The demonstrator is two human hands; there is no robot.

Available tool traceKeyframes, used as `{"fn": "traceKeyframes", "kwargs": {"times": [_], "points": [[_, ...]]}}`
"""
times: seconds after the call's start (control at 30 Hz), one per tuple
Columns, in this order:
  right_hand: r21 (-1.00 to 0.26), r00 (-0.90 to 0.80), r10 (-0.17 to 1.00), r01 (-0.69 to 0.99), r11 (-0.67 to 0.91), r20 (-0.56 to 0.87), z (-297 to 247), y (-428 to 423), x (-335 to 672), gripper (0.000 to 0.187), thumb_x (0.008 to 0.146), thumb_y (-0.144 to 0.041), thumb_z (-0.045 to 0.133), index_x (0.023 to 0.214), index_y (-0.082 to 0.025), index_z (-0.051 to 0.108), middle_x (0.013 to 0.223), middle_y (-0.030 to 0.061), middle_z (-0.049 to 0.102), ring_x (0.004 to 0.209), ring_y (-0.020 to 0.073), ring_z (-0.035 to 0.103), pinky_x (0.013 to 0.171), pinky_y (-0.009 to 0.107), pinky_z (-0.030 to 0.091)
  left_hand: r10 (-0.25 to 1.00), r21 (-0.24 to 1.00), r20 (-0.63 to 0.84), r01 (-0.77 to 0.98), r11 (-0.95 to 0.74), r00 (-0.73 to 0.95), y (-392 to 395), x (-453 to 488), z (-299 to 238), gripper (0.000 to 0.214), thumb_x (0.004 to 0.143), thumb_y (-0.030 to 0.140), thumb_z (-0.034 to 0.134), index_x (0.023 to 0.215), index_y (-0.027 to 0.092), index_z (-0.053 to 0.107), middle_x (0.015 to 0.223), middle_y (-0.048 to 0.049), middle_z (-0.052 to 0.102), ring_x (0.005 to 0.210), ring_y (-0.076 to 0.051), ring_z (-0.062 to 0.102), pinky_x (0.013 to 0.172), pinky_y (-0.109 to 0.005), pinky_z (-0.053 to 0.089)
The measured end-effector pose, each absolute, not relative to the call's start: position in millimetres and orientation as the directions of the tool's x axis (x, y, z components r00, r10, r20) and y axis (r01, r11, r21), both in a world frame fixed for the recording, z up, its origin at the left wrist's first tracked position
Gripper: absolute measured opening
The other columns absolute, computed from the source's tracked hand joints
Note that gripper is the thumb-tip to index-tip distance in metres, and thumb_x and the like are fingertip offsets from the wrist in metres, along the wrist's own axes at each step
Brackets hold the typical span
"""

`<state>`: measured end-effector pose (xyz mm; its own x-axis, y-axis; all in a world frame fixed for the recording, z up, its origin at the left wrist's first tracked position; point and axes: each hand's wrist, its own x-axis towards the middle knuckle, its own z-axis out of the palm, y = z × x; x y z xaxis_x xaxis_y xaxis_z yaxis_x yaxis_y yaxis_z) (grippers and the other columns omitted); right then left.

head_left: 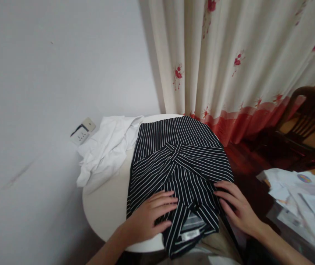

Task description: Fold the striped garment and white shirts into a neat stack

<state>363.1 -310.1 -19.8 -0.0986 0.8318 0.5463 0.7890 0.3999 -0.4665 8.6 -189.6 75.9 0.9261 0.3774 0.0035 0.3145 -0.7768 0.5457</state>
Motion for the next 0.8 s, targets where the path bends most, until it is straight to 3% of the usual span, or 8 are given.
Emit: {"fn": "traceKeyframes", "kwargs": {"times": [0.2, 0.3, 0.4, 0.53, 0.67, 0.8], "points": [[-0.395, -0.266, 0.813, 0.769, 0.503, 0.518, -38, -341, 352, 0.05, 0.089, -0.011, 0.049, 0.132, -0.032, 0.063, 0.141, 0.0055, 0.06, 0.133, 0.0277, 0.053, 0.107, 0.051, 0.048, 0.25, 0.536, -0.123, 0.276, -0.798, 0.96, -238, 7, 59, 0.083, 0.084, 0.049, 0.075, 0.156, 0.035, 0.036, 0.16, -0.0054, 0.041, 0.15, -0.033, 0.031, 0.124, -0.057, 0.019], [-0.403, -0.207, 0.803, 0.779, 0.481, 0.559, -53, -353, 347, 0.056, 0.086, -0.008, 0.047, 0.135, -0.032, 0.06, 0.139, 0.0062, 0.061, 0.131, 0.0269, 0.055, 0.107, 0.051, 0.048, 0.311, 0.447, -0.177, 0.358, -0.82, 0.934, -252, 6, 43, 0.089, 0.085, 0.034, 0.073, 0.16, 0.036, 0.024, 0.165, -0.0037, 0.03, 0.153, -0.032, 0.024, 0.124, -0.059, 0.017], [-0.392, -0.181, 0.798, 0.795, 0.463, 0.575, -66, -365, 339, 0.064, 0.083, -0.005, 0.047, 0.141, -0.031, 0.054, 0.141, 0.0075, 0.059, 0.133, 0.0277, 0.053, 0.109, 0.054, 0.045, 0.368, 0.379, -0.158, 0.4, -0.834, 0.916, -257, 5, 32, 0.086, 0.087, 0.011, 0.058, 0.16, 0.036, 0.021, 0.165, -0.0003, 0.03, 0.152, -0.026, 0.026, 0.126, -0.054, 0.018], [-0.334, -0.221, 0.798, 0.821, 0.462, 0.56, -75, -378, 326, 0.076, 0.084, -0.015, 0.055, 0.156, -0.026, 0.032, 0.154, 0.0137, 0.046, 0.143, 0.0329, 0.042, 0.114, 0.062, 0.035, 0.391, 0.411, -0.074, 0.385, -0.826, 0.917, -254, 2, 32, 0.083, 0.08, 0.003, 0.05, 0.156, 0.033, 0.035, 0.157, 0.0017, 0.044, 0.145, -0.022, 0.041, 0.124, -0.047, 0.029], [-0.275, -0.222, 0.773, 0.848, 0.454, 0.594, -79, -380, 307, 0.094, 0.083, -0.031, 0.066, 0.162, -0.022, 0.014, 0.161, 0.0179, 0.034, 0.146, 0.0372, 0.036, 0.116, 0.068, 0.027, 0.575, 0.536, 0.013, 0.479, -0.695, 0.818, -242, 5, 43, 0.053, 0.086, 0.011, 0.052, 0.134, 0.031, 0.063, 0.133, -0.001, 0.069, 0.12, -0.02, 0.065, 0.107, -0.036, 0.05], [-0.343, -0.016, 0.804, 0.899, 0.272, 0.594, -80, -368, 285, 0.098, 0.079, -0.014, 0.058, 0.163, -0.019, 0.008, 0.164, 0.0186, 0.026, 0.148, 0.0383, 0.031, 0.113, 0.072, 0.026, 0.737, 0.618, 0.085, 0.545, -0.567, 0.671, -225, 14, 56, 0.03, 0.091, 0.024, 0.052, 0.11, 0.026, 0.076, 0.103, -0.0041, 0.079, 0.094, -0.02, 0.074, 0.089, -0.03, 0.058]]}}
